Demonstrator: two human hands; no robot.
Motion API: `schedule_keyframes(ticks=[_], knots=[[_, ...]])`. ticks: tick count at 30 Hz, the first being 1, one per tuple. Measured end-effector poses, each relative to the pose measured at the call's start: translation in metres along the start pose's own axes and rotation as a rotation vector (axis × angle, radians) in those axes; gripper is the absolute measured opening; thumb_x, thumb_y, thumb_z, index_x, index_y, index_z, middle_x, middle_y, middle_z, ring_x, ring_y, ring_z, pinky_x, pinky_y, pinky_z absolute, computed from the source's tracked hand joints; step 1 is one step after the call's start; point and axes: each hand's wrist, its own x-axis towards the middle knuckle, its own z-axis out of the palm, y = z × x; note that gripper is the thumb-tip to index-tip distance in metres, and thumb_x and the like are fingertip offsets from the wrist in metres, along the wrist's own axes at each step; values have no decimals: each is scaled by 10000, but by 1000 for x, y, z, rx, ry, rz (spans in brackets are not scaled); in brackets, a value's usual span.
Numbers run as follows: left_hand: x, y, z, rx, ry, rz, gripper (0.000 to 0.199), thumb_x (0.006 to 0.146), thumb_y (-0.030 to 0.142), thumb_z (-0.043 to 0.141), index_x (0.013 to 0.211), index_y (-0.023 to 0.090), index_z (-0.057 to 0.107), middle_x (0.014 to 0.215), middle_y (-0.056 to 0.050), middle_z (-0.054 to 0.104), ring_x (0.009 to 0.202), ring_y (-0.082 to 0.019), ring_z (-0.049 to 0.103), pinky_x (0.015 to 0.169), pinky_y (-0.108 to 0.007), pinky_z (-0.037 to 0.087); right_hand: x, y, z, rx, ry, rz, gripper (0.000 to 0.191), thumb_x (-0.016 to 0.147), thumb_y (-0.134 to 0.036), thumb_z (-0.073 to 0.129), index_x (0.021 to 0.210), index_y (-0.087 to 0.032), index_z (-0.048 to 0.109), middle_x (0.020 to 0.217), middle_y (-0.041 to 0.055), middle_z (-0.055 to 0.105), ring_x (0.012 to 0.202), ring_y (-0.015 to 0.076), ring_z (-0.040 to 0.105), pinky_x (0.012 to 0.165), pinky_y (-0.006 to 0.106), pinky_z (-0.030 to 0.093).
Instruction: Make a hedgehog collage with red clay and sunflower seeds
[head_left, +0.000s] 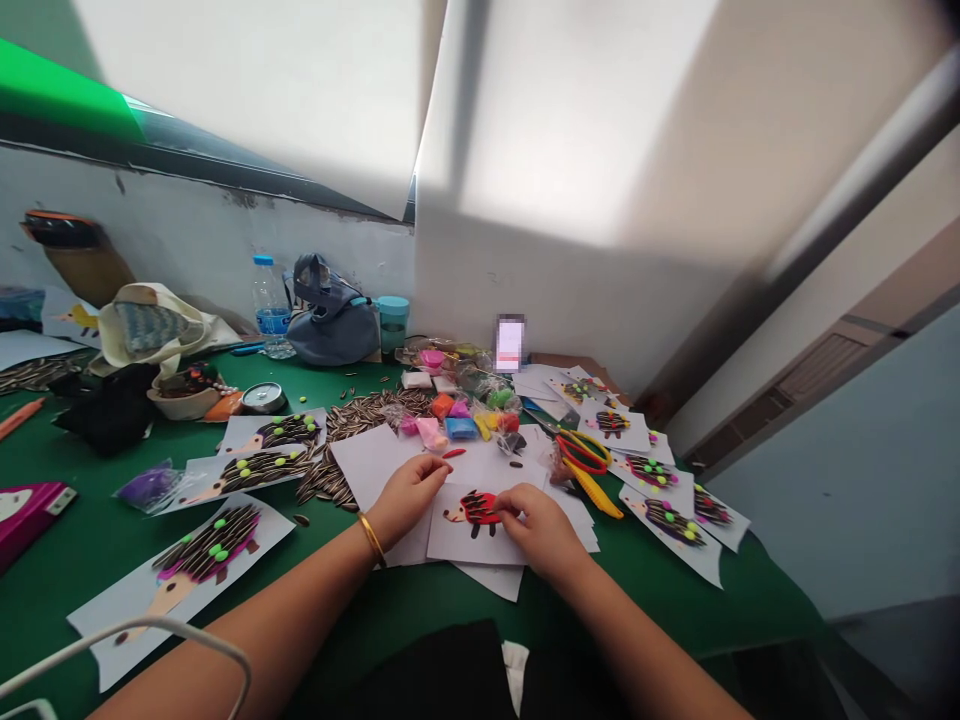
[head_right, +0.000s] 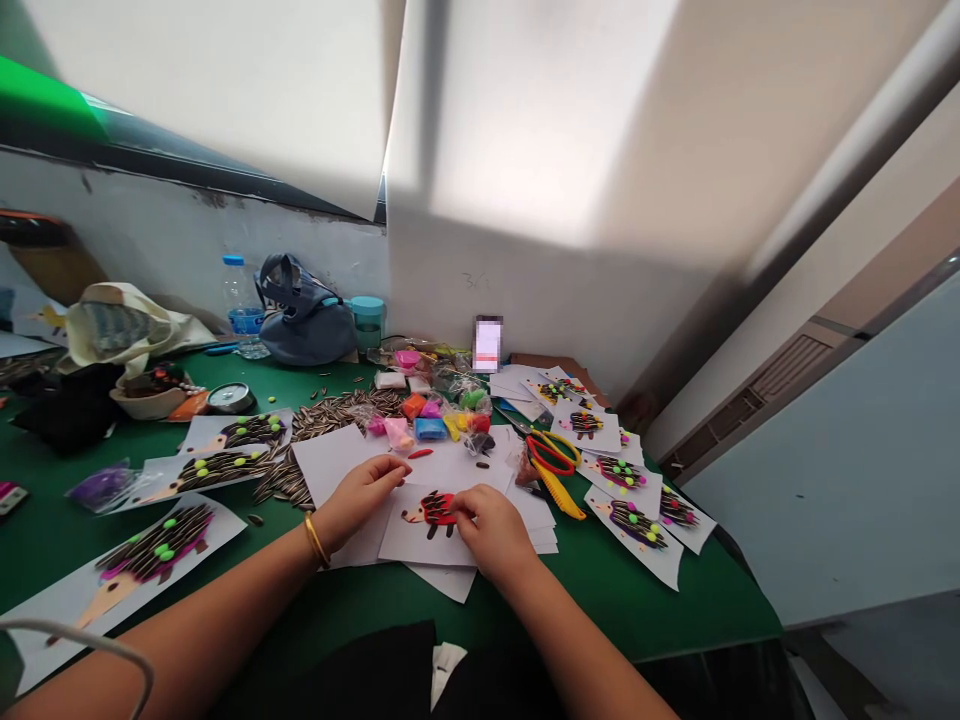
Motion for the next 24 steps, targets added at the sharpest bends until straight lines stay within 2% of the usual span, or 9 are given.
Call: schedule_keyframes(ticks=[5,24], knots=[[4,-3,-1,114,11,34,258,794,370,512,859,180,674,912,-68,712,899,-245,631,842,-358,482,-3,0,7,-118,16,-21,176,853,-123,536,869,-221,682,865,22,661,866,177,583,762,282,424],[3,-1,-1,99,1,11,264,766,387,526,834,176,669,876,-62,712,866,-241,636,829,-348,487,3,-2,19,-388,-5,-159,122,874,-167,591,858,-210,703,811,36,672,830,190,592,757,295,383]])
